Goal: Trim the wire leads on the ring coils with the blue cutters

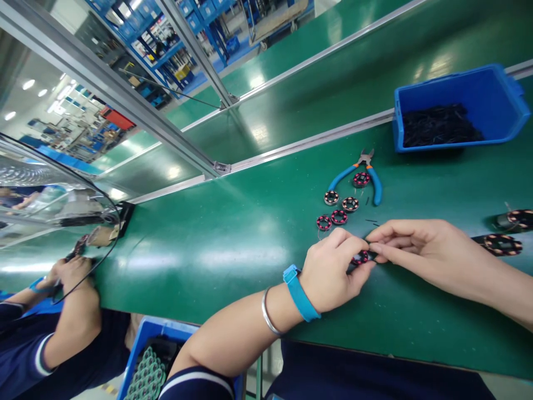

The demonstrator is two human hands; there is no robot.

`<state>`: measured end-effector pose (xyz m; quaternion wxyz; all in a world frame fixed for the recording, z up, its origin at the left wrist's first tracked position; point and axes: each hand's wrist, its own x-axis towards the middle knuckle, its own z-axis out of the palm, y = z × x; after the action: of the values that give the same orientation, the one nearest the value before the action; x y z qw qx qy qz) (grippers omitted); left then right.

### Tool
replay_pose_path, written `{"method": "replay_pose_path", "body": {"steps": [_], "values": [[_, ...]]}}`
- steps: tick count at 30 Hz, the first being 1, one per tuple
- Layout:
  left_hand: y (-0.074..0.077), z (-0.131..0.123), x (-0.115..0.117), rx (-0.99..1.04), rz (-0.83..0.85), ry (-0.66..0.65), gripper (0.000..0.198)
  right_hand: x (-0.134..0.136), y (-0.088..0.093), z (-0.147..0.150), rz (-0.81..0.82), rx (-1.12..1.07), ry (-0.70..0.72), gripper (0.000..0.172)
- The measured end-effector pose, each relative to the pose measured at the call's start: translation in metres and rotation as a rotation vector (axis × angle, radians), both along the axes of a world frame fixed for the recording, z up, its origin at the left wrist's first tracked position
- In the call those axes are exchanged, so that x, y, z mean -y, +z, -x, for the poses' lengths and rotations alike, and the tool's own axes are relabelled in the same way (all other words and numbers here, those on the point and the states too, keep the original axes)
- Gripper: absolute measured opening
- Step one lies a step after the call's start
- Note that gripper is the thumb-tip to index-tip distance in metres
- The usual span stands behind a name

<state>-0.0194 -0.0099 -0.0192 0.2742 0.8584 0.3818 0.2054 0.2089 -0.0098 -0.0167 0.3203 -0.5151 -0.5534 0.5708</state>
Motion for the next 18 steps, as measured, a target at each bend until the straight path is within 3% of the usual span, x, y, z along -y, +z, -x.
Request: {"method": "replay_pose_path", "body": {"steps": [6, 13, 18], "values": [[0.0004, 0.0012, 0.0001, 0.038, 0.002, 0.009, 0.018, 0.0030, 0.0001, -0.0003, -0.052, 0.042, 0.052, 0.070], [0.0000, 0.0008, -0.0011, 0.035, 0.022, 0.013, 0.016, 0.0017, 0.0040, -0.0047, -0.221, 0.147, 0.106, 0.060], [-0.0017, 0.0013, -0.0016, 0.030, 0.026, -0.014, 0.016, 0.0024, 0.0001, -0.0059, -0.184, 0.172, 0.088, 0.057]]}}
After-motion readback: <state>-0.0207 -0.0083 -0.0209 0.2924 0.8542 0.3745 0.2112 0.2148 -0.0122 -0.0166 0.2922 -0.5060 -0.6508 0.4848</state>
